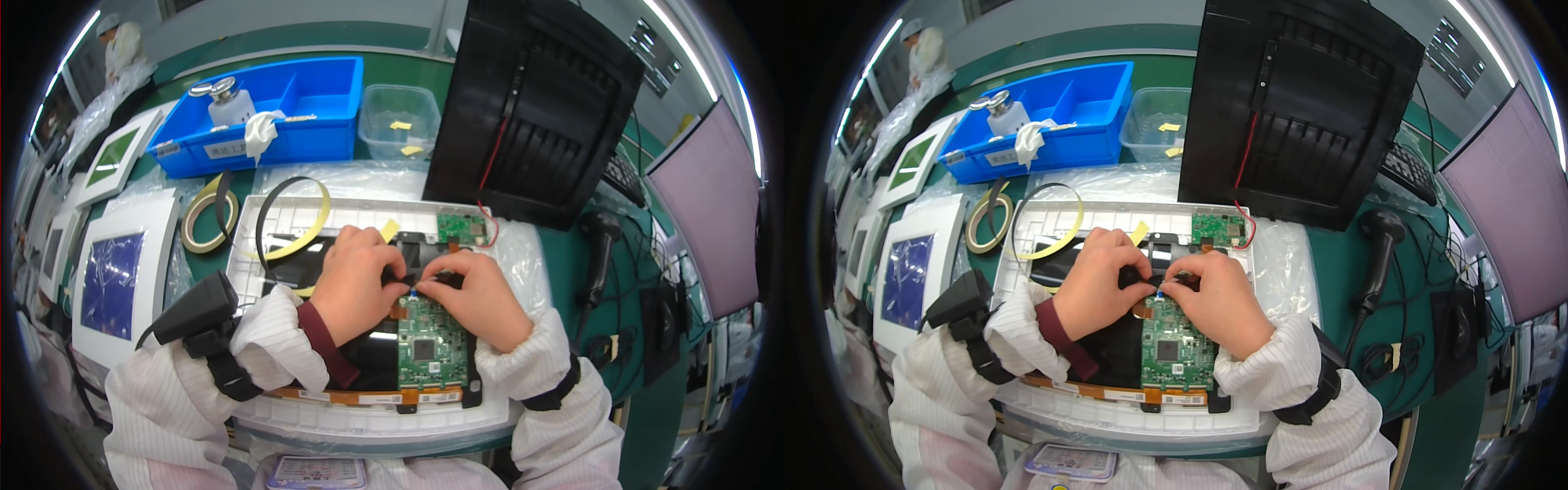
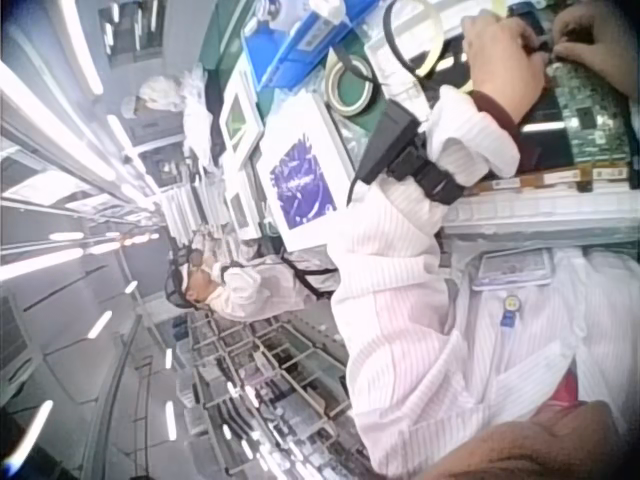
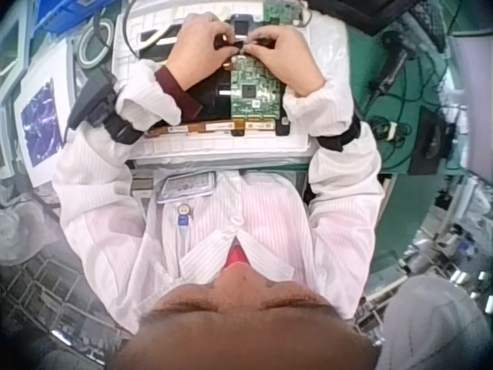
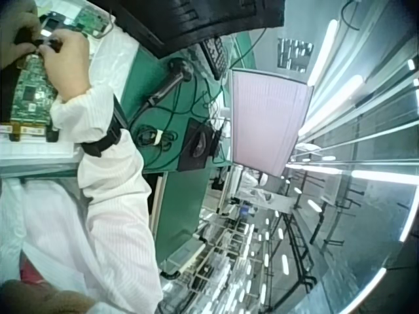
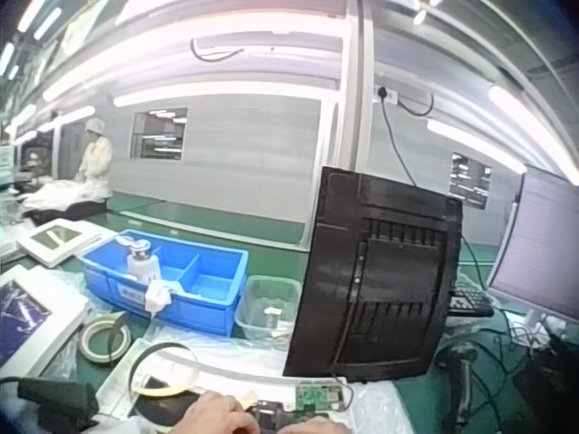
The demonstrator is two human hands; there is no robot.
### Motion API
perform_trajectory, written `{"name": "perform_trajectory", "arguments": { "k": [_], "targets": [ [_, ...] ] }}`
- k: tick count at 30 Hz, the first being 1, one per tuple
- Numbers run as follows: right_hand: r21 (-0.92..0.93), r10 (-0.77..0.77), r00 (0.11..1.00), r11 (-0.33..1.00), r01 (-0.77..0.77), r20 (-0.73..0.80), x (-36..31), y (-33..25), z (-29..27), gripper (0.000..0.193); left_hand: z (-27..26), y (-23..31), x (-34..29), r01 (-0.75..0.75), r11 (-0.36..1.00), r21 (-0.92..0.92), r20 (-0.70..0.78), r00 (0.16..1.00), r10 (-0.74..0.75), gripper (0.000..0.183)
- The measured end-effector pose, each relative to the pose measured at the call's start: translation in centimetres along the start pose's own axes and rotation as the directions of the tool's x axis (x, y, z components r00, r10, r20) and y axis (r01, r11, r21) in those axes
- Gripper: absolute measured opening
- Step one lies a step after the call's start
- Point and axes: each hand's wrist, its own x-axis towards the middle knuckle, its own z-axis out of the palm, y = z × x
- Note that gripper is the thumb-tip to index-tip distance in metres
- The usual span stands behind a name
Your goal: The person assembles an electronic module by connecting flexible circuit cables to a printed circuit board by hand.
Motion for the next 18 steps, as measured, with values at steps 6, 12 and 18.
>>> {"name": "perform_trajectory", "arguments": {
  "k": [6,12,18],
  "targets": [
    [-0.001,0.024,1.0,1.0,-0.023,0.007,0.0,0.3,0.1,0.011,-0.3,-0.6,0.8,0.034,0.999,0.036,0.104,0.994,-0.038,0.016],
    [-0.009,0.014,1.0,1.0,-0.014,-0.002,-0.1,0.1,0.1,0.01,-0.9,-0.5,1.7,0.044,0.993,0.109,0.172,0.983,-0.063,0.025],
    [-0.017,0.018,1.0,1.0,-0.019,-0.012,0.0,0.1,0.1,0.011,-1.1,-1.2,3.3,0.098,0.978,0.184,0.204,0.97,-0.135,0.038]
  ]
}}
